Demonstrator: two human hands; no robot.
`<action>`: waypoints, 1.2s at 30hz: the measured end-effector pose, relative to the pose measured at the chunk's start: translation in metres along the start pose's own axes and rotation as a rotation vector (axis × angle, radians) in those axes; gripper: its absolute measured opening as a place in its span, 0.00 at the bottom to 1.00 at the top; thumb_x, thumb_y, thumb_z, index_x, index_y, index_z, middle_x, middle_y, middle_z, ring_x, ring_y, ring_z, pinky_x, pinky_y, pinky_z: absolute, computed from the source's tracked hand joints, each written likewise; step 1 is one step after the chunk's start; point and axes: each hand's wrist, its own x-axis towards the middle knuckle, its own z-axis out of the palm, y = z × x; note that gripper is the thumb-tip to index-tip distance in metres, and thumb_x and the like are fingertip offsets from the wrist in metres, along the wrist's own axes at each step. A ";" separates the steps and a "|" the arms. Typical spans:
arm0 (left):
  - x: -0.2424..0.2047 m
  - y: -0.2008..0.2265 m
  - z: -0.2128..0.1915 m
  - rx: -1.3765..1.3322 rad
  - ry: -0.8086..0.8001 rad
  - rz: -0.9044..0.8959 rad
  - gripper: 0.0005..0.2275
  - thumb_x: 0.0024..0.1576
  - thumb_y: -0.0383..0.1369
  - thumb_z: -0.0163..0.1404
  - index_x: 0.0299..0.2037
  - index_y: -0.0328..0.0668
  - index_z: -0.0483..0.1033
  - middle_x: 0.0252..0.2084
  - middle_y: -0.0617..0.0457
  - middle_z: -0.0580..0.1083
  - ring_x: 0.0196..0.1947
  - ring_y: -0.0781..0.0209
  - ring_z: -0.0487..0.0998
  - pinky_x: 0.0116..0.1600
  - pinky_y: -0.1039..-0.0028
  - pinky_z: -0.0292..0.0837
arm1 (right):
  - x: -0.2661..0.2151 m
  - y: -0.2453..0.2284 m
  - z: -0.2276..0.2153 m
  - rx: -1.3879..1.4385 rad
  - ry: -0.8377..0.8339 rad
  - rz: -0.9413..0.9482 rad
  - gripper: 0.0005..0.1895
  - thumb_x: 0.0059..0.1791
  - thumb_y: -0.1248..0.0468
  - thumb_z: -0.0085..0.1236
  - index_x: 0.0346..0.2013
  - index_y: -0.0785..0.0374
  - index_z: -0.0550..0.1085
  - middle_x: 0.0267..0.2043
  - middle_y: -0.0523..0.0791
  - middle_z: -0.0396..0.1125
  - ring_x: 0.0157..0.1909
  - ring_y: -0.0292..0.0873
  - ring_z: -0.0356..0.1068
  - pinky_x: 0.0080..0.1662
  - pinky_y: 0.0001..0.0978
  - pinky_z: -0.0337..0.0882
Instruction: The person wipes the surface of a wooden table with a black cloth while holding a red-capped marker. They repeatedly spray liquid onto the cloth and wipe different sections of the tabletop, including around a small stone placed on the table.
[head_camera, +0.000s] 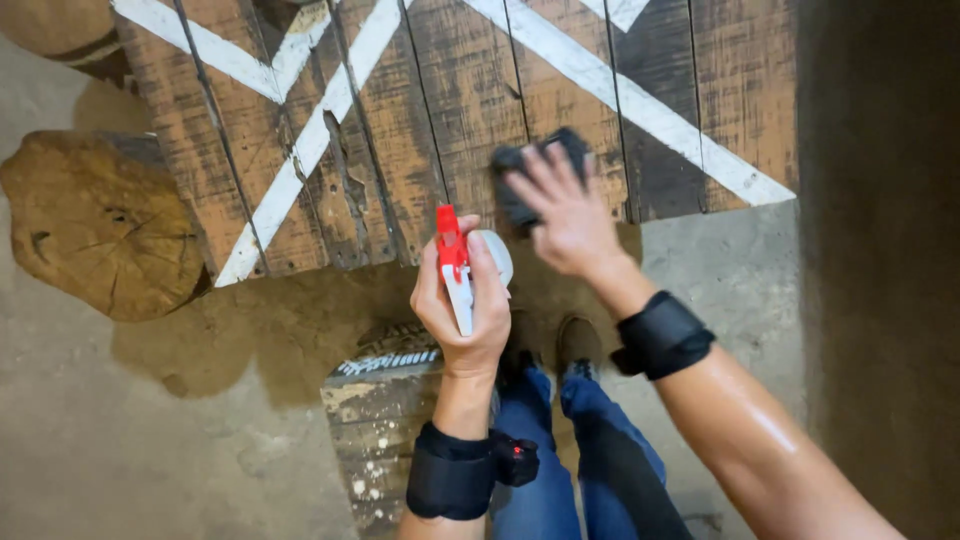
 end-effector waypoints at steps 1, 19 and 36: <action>-0.003 0.006 -0.002 0.006 -0.005 -0.008 0.07 0.65 0.29 0.51 0.49 0.34 0.77 0.43 0.51 0.79 0.39 0.67 0.79 0.47 0.75 0.76 | -0.008 0.014 -0.006 0.006 -0.007 0.006 0.46 0.43 0.65 0.55 0.77 0.47 0.57 0.85 0.48 0.41 0.85 0.56 0.32 0.77 0.68 0.29; 0.007 -0.017 -0.079 -0.017 0.116 -0.140 0.07 0.64 0.27 0.52 0.49 0.32 0.78 0.36 0.52 0.78 0.32 0.68 0.77 0.41 0.76 0.77 | 0.085 -0.046 0.024 -0.156 -0.017 -0.082 0.46 0.46 0.64 0.54 0.79 0.47 0.55 0.85 0.47 0.41 0.86 0.57 0.34 0.80 0.67 0.37; -0.011 -0.025 -0.100 -0.058 0.082 -0.095 0.07 0.64 0.26 0.53 0.50 0.31 0.77 0.42 0.47 0.80 0.40 0.63 0.81 0.48 0.73 0.78 | 0.057 -0.082 0.028 -0.066 -0.084 -0.155 0.45 0.43 0.64 0.61 0.76 0.50 0.60 0.83 0.50 0.43 0.84 0.57 0.36 0.75 0.71 0.31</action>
